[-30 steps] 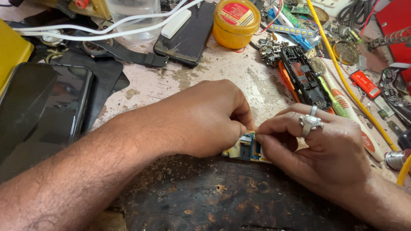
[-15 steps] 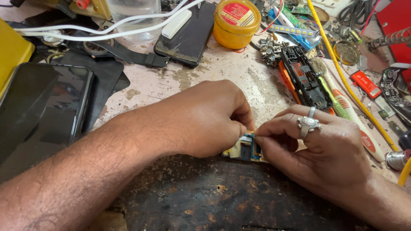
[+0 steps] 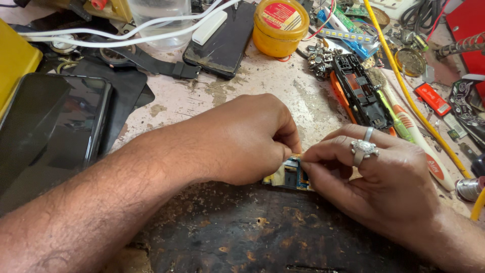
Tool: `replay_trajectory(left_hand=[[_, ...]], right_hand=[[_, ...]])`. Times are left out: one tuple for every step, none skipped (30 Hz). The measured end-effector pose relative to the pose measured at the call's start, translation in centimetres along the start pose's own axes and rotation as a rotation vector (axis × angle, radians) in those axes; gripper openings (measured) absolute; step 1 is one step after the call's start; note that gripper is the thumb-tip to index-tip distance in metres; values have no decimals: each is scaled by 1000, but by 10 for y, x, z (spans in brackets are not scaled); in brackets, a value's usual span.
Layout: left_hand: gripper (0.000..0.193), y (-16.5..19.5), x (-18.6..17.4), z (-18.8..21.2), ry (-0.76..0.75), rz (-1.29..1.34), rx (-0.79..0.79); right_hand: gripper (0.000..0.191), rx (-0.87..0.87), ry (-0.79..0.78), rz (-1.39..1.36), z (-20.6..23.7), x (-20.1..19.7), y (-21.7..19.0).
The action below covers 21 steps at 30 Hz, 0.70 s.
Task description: The person uses tweezers to adjust a small component on a circuit board, then applies a heat gun to the same area. They continue to manipulate the board and its components with tweezers throughout the clip.
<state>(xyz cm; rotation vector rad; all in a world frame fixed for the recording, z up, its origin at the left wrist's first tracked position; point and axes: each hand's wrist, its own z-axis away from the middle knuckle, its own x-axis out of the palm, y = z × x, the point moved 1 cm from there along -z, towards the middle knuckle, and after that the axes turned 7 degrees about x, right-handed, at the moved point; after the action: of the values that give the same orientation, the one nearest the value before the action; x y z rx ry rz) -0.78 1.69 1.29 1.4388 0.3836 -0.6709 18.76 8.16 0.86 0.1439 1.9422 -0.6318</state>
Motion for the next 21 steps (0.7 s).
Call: replay_trajectory(left_hand=[[24,0,0,0,-2,-7,-2],[24,0,0,0,0,-7,1],[23,0,0,0,3,-7,4],[23,0,1,0,6,-7,7],[23,0,1,-1,5,-4,6],[24,-1,1,0,4,-2,4],[24,-2,1,0,4,-1,3],[24,-2,1,-1,9,-5,14],[24,-3,1,-1,13,-10,24],[24,-3,2,-1,17,-12,35],[24,-4,2,-2,12,-7,34],[24,-4,2,-2,8,-1,32],[24,-4,2,-3,4,5,29],[23,-5,2,-2,6,-3,31],[23,-5,2,-2,9,-11,34],[23,-4,2,-2,11,-20,37],[24,-4,2,-2,15,-22,38],[24,-3,1,-1,19,-23,38],[24,-3,1,-1,22,-24,38],[24,-2,1,-1,14,-14,29],[23,-1,1,-2,7,-5,18]], right_hand=[[8,11,-14,-18,0,0,1],[9,18,-6,-5,0,0,0],[9,26,1,9,0,0,1],[10,33,9,22,0,0,1],[9,7,20,31,1,0,0],[9,-19,32,38,1,1,0],[9,-45,44,46,1,1,-1],[9,-22,30,29,0,0,0],[9,2,16,12,-1,0,0],[9,26,-1,-5,-1,0,0],[9,23,6,0,-1,0,0],[9,19,12,5,-2,0,-1],[9,15,19,9,-2,1,-1],[8,5,12,9,-2,1,-2],[8,-5,7,11,-2,0,-2],[8,-15,1,13,-2,-1,-3],[8,-4,13,28,-2,-1,-2],[9,5,24,43,-2,-1,-2],[10,16,33,59,-2,-1,-2],[9,14,27,57,-2,-1,-2],[9,11,20,52,-2,-1,-2]])
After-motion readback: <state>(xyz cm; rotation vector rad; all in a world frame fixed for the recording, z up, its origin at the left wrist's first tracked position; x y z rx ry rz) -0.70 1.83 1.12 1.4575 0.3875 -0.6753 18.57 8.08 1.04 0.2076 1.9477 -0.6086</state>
